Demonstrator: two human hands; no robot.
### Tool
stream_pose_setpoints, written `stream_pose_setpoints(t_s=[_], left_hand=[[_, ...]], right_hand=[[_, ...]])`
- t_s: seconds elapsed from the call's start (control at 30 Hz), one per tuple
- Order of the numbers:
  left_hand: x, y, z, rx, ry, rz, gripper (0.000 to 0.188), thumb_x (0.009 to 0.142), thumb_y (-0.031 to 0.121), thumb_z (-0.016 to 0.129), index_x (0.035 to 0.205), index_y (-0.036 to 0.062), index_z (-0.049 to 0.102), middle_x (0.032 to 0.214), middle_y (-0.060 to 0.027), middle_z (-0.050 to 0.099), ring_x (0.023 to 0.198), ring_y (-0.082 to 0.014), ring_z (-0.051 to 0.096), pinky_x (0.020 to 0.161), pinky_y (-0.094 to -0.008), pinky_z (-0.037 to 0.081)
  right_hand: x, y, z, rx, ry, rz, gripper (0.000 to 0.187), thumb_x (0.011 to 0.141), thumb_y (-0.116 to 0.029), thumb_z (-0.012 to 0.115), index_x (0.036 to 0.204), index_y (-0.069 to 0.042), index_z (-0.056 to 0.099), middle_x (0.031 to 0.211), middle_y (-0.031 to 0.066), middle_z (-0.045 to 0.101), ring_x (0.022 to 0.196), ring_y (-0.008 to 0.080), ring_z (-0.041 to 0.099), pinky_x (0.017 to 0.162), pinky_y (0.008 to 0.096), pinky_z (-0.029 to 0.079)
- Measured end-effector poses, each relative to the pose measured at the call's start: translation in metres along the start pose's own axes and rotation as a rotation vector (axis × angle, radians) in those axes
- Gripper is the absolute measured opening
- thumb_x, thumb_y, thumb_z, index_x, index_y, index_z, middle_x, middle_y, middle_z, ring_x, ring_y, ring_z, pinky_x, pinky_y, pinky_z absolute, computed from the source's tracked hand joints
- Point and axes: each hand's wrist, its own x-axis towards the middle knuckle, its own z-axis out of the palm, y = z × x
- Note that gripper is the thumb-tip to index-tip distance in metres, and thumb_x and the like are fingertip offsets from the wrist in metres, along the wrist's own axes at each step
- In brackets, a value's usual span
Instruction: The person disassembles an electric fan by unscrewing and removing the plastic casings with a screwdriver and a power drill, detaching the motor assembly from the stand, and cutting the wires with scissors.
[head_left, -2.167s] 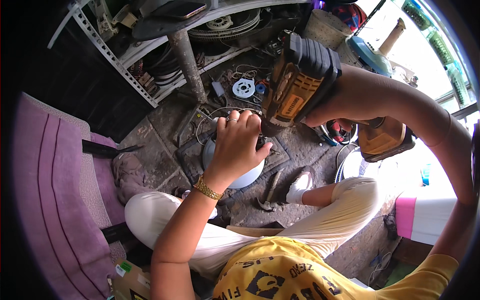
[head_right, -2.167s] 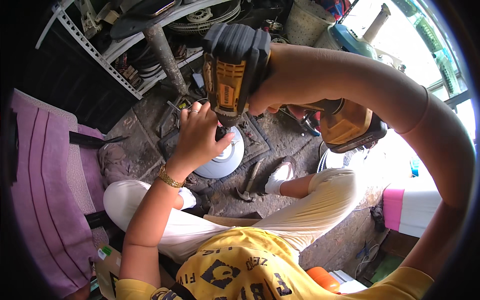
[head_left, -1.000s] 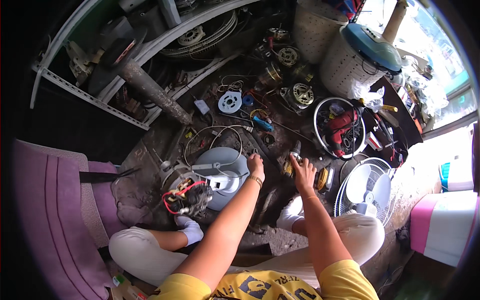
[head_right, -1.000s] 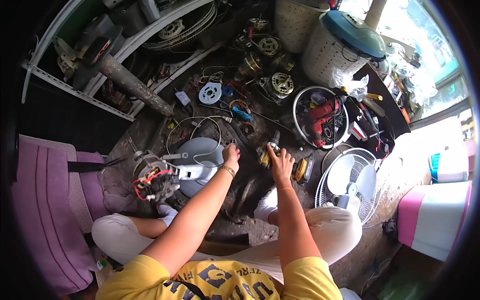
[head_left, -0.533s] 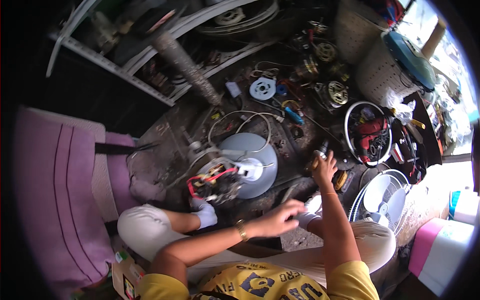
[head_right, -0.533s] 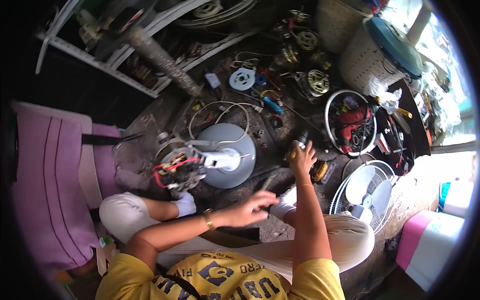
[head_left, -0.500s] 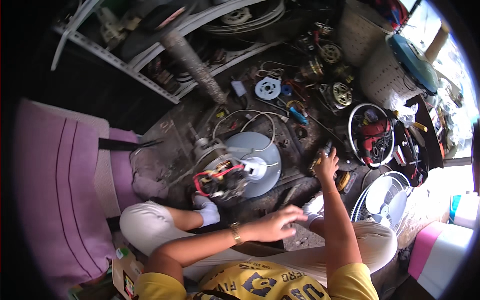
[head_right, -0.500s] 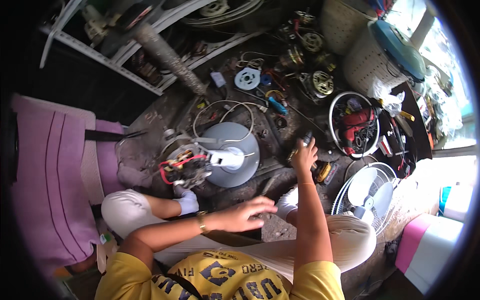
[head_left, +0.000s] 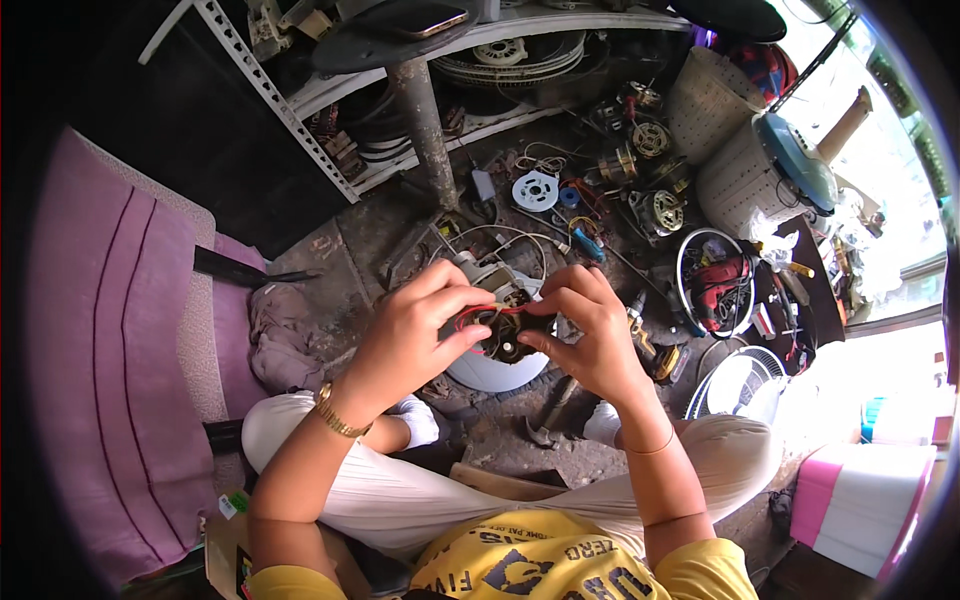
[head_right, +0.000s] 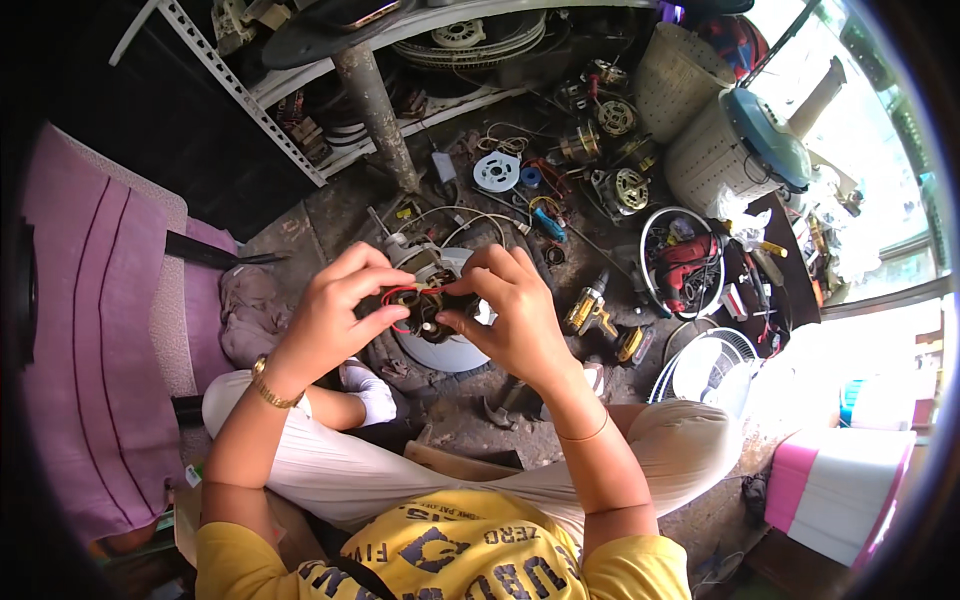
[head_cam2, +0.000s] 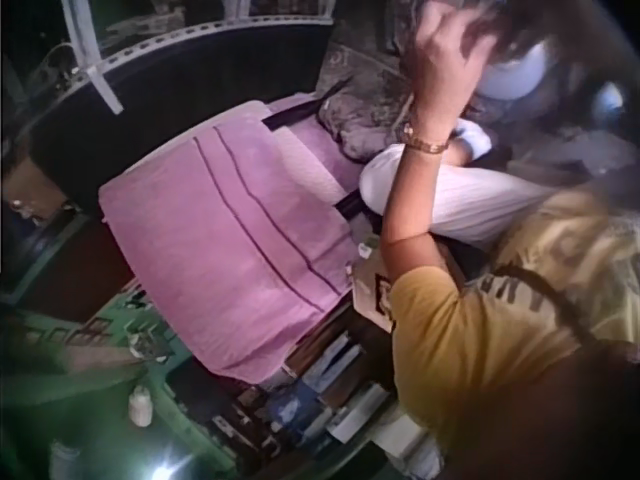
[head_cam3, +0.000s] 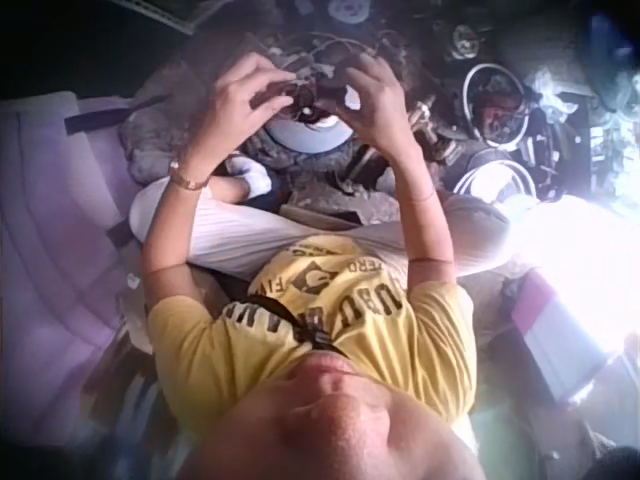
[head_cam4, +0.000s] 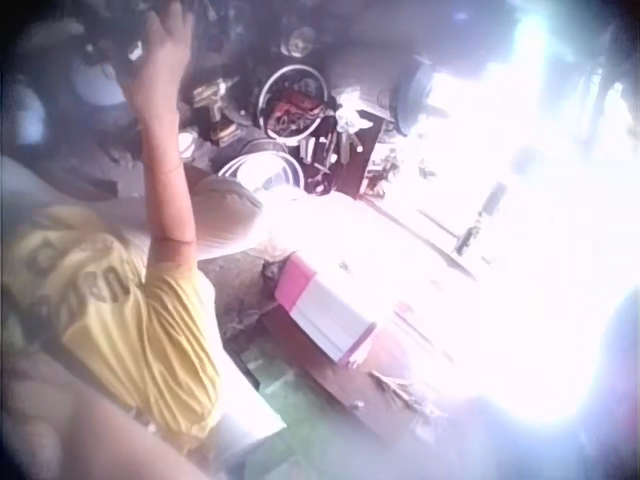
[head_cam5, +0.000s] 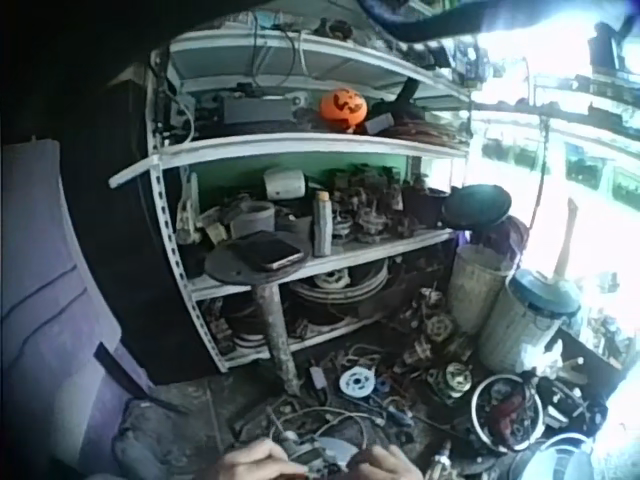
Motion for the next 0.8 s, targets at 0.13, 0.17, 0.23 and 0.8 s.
stream_pose_setpoints(t_s=[0.13, 0.17, 0.23, 0.8], left_hand=[[0.002, -0.010, 0.012, 0.007, 0.026, 0.011, 0.024, 0.086, -0.002, 0.080, 0.110, 0.0016, 0.074, 0.095, -0.0094, 0.065, 0.080, -0.0209, 0.068, 0.069, -0.0330, 0.055], [0.001, -0.011, 0.015, 0.012, 0.049, 0.017, 0.023, 0.087, -0.004, 0.077, 0.109, 0.0010, 0.074, 0.092, -0.0093, 0.065, 0.075, -0.0209, 0.068, 0.067, -0.0331, 0.055], [-0.002, -0.012, 0.021, -0.005, 0.056, -0.035, 0.023, 0.088, -0.003, 0.075, 0.109, 0.0050, 0.073, 0.092, -0.0120, 0.065, 0.077, -0.0310, 0.068, 0.068, -0.0411, 0.053], [0.052, -0.052, 0.035, 0.038, -0.163, 0.045, 0.021, 0.077, 0.021, 0.073, 0.097, 0.0204, 0.077, 0.148, -0.0170, 0.061, 0.149, -0.0491, 0.042, 0.124, -0.0602, 0.028]], right_hand=[[-0.004, -0.004, 0.001, -0.040, 0.063, -0.103, 0.026, 0.069, -0.011, 0.092, 0.083, -0.009, 0.070, 0.088, 0.0040, 0.063, 0.081, 0.0273, 0.055, 0.072, 0.0398, 0.045], [-0.007, -0.006, 0.000, -0.060, 0.064, -0.127, 0.026, 0.068, -0.012, 0.092, 0.083, -0.010, 0.070, 0.088, 0.0036, 0.063, 0.081, 0.0271, 0.055, 0.072, 0.0399, 0.045], [-0.014, -0.014, -0.003, -0.052, 0.070, -0.136, 0.025, 0.068, -0.013, 0.092, 0.082, -0.012, 0.071, 0.087, 0.0024, 0.061, 0.084, 0.0269, 0.056, 0.073, 0.0405, 0.043], [-0.058, 0.465, 0.057, -0.360, 0.129, 0.665, 0.023, 0.099, -0.023, 0.060, 0.094, -0.006, 0.074, 0.099, 0.0225, 0.074, 0.094, 0.0448, 0.072, 0.082, 0.0543, 0.056]])
